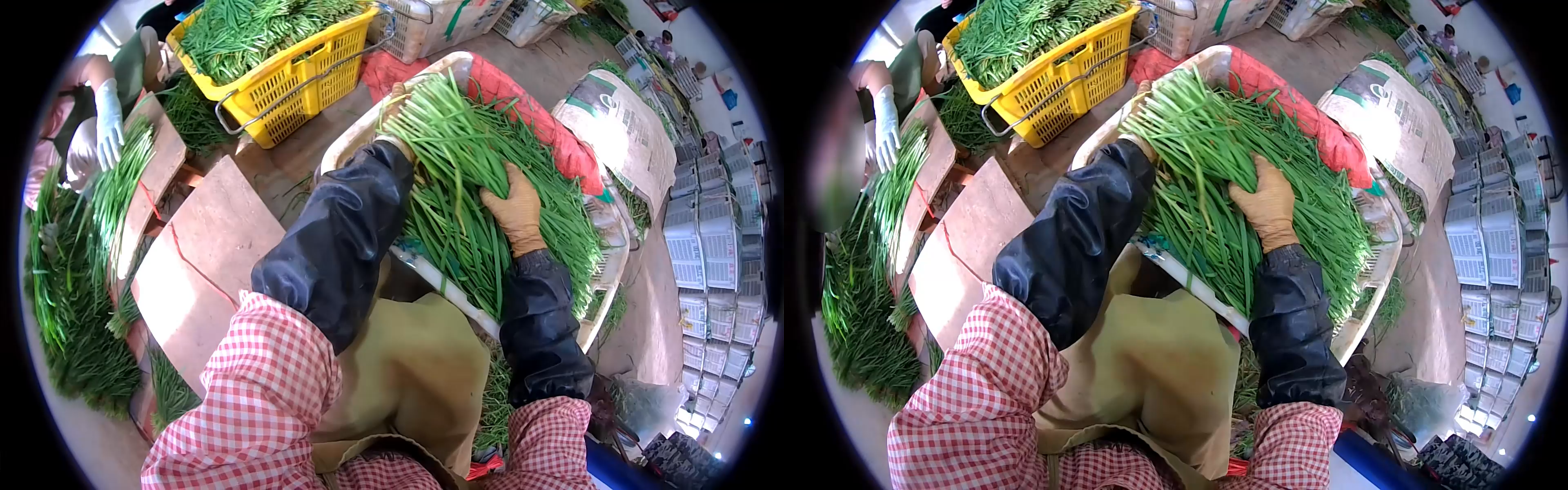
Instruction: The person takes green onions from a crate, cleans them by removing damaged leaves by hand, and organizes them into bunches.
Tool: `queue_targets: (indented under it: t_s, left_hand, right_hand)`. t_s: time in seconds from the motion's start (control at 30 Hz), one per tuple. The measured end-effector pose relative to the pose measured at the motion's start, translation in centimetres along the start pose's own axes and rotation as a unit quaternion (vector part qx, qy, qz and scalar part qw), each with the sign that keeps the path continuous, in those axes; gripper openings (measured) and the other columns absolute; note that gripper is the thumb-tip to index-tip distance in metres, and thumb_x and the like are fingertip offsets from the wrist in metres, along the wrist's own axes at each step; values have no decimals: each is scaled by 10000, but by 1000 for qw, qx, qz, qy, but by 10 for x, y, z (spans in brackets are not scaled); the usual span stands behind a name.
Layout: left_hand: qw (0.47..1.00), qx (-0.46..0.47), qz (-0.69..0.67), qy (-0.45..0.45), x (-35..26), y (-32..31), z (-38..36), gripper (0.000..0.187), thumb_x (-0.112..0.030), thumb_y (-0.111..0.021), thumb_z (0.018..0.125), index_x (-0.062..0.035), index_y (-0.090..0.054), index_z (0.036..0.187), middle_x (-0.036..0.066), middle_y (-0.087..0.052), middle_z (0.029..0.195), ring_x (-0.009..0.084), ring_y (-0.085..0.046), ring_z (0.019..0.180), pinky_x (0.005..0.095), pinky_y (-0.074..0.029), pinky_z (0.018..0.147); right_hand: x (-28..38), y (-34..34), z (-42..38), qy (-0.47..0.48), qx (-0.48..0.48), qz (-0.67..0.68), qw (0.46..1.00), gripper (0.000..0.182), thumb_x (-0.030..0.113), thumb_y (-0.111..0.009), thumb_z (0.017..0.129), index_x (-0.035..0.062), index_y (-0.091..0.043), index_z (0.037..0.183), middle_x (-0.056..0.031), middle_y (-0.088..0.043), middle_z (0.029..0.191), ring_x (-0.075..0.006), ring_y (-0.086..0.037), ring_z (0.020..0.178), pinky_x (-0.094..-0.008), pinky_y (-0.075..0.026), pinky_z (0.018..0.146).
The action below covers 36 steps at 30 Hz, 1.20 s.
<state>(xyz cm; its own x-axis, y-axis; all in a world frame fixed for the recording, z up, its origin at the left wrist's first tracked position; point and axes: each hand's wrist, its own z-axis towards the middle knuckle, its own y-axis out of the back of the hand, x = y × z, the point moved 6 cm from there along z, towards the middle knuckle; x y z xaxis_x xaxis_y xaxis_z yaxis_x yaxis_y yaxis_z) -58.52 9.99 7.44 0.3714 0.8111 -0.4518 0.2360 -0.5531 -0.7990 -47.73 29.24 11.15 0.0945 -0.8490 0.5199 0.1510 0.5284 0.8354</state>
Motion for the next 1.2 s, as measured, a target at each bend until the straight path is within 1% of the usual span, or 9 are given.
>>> queue_targets:
  t_s: [0.2, 0.43, 0.53, 0.63, 0.67, 0.77, 0.83, 1.03, 1.2]
  left_hand:
    - [998, 47, 31, -7, -9, -13, 5, 585, -492, -391, 1018, -37, -438, 1382, 156, -491, 1382, 261, -472, 1259, 360, -327, 1110]
    - [988, 125, 89, -15, -14, -42, -10, 550, -488, -388, 1024, -54, -502, 1341, 137, -550, 1321, 234, -528, 1198, 338, -350, 1099]
    - [959, 224, 166, -53, -22, -73, -36, 538, -486, -386, 1027, -61, -529, 1323, 129, -575, 1295, 223, -552, 1173, 329, -359, 1094]
    - [818, 315, 436, -205, -32, -134, -117, 500, -425, -391, 1045, -41, -521, 1338, 99, -588, 1263, 156, -554, 1170, 295, -417, 1049]
    - [848, 338, 395, -106, -24, -153, -136, 473, -332, -472, 1024, -39, -455, 1396, 126, -585, 1286, 181, -577, 1165, 313, -464, 1011]
    - [416, 360, 703, -451, 33, -208, -156, 519, -342, -542, 948, -71, -453, 1381, 216, -632, 1147, 368, -626, 1053, 435, -498, 866]
    - [548, 373, 688, -294, 42, -229, -175, 570, -519, -449, 963, -47, -553, 1265, 246, -630, 1083, 412, -625, 974, 460, -485, 846]
    - [456, 330, 740, -367, 37, -262, -224, 635, -610, -427, 933, -50, -657, 1121, 226, -668, 1012, 381, -637, 984, 446, -483, 885]
    - [629, 287, 579, -431, -18, -240, -232, 572, -509, -538, 944, -36, -597, 1260, 148, -664, 1145, 237, -624, 1066, 350, -497, 884]
  right_hand:
    - [54, 49, 2, 8, 146, -160, 976, 926, 458, -765, 690, -32, -427, 1400, -273, -498, 1366, -365, -491, 1273, -401, -396, 1061]
    - [134, 18, 35, 91, -58, -235, 966, 1178, 437, -841, 621, -51, -209, 1487, -275, -431, 1426, -352, -424, 1341, -383, -309, 1136]
    - [118, 35, 49, 82, -79, 24, 993, 1126, 282, -854, 617, -14, -209, 1491, -222, -527, 1336, -336, -545, 1218, -389, -410, 1053]
    - [95, 63, 31, 36, -76, 323, 943, 1016, 154, -837, 658, 13, -248, 1474, -131, -569, 1266, -213, -580, 1125, -317, -461, 982]
    - [87, 79, 22, 51, -108, 340, 933, 965, 135, -844, 671, 21, -290, 1452, -111, -567, 1260, -198, -576, 1118, -316, -470, 969]
    - [53, 124, -9, 48, -200, 395, 896, 791, 128, -861, 711, 44, -420, 1363, -62, -563, 1239, -170, -562, 1104, -309, -484, 938]
    - [40, 144, -24, 27, -235, 414, 879, 709, 155, -868, 720, 42, -480, 1302, -44, -563, 1216, -158, -554, 1076, -294, -483, 924]
    - [5, 175, -54, 27, -300, 500, 812, 650, 152, -837, 752, 21, -510, 1298, -53, -588, 1201, -161, -570, 1046, -292, -486, 878]
    - [-31, 254, -84, 9, -311, 509, 803, 576, 86, -783, 753, -19, -527, 1258, -62, -630, 1122, -187, -622, 942, -313, -511, 839]
